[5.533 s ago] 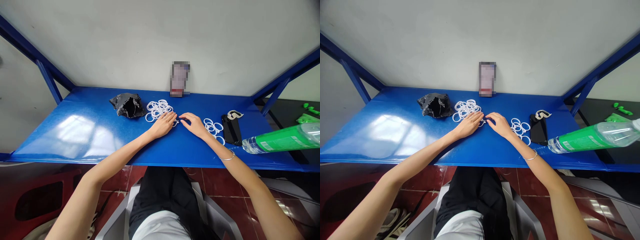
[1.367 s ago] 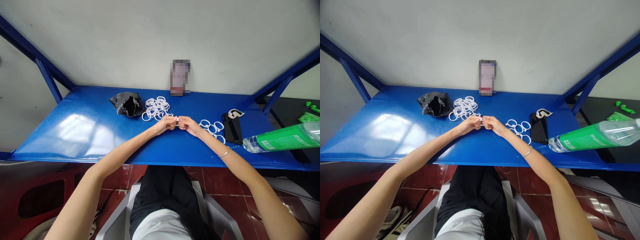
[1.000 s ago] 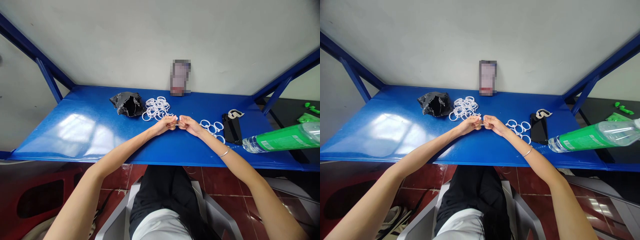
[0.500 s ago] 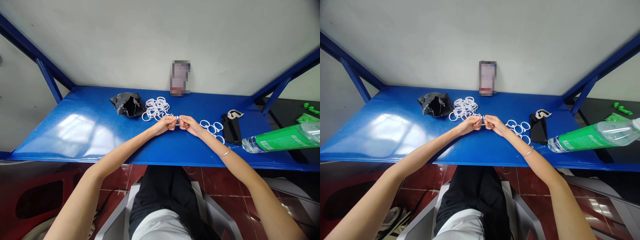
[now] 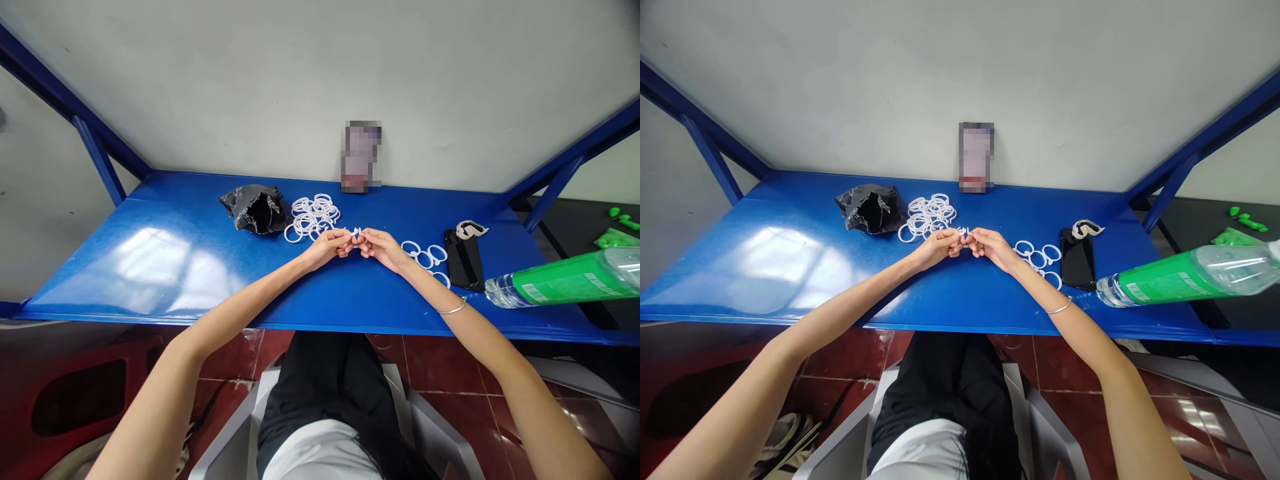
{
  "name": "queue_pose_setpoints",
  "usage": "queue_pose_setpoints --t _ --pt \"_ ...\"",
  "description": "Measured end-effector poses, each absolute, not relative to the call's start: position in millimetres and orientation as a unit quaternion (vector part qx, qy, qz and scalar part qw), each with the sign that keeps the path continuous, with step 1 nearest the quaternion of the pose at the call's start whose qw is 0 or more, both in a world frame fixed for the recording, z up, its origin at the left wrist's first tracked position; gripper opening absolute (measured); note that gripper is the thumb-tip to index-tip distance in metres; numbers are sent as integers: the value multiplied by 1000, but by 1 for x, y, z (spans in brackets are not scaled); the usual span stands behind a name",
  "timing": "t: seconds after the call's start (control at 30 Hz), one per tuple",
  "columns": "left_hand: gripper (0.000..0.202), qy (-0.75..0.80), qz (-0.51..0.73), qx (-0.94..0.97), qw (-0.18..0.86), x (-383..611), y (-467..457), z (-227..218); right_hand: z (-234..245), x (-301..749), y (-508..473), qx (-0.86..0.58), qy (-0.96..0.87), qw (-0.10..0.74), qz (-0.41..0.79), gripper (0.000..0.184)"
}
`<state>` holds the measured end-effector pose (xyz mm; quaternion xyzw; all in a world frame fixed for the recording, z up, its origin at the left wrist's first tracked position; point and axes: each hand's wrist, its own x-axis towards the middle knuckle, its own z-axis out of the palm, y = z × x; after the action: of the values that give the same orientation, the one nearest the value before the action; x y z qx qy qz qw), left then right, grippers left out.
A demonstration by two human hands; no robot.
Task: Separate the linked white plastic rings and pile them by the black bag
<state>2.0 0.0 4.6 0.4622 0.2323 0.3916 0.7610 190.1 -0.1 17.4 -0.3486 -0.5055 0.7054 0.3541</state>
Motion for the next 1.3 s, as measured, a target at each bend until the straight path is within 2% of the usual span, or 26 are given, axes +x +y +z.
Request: queue_pose_setpoints --t 0.13,0.27,0.4,0.57,0.73,0.9,1.3 --pt "39 274 409 580 649 -3 -1 5 15 193 -1 -375 -580 379 616 34" --pt "35 321 433 744 395 -5 -6 3 14 195 -1 -379 -677 410 480 31" --pt "30 330 425 831 141 -6 -8 -3 15 195 -3 -377 -733 416 384 27" --pt "26 379 329 863 -52 -12 -3 0 17 199 -4 -411 -796 374 240 24" --pt "27 449 249 851 -113 -23 9 6 22 218 5 -489 -818 287 91 23" --pt "26 505 206 825 -147 -29 16 3 36 241 15 -578 -788 213 9 19" --pt "29 504 242 820 -122 -28 19 -4 66 260 7 -642 -762 16 85 24"
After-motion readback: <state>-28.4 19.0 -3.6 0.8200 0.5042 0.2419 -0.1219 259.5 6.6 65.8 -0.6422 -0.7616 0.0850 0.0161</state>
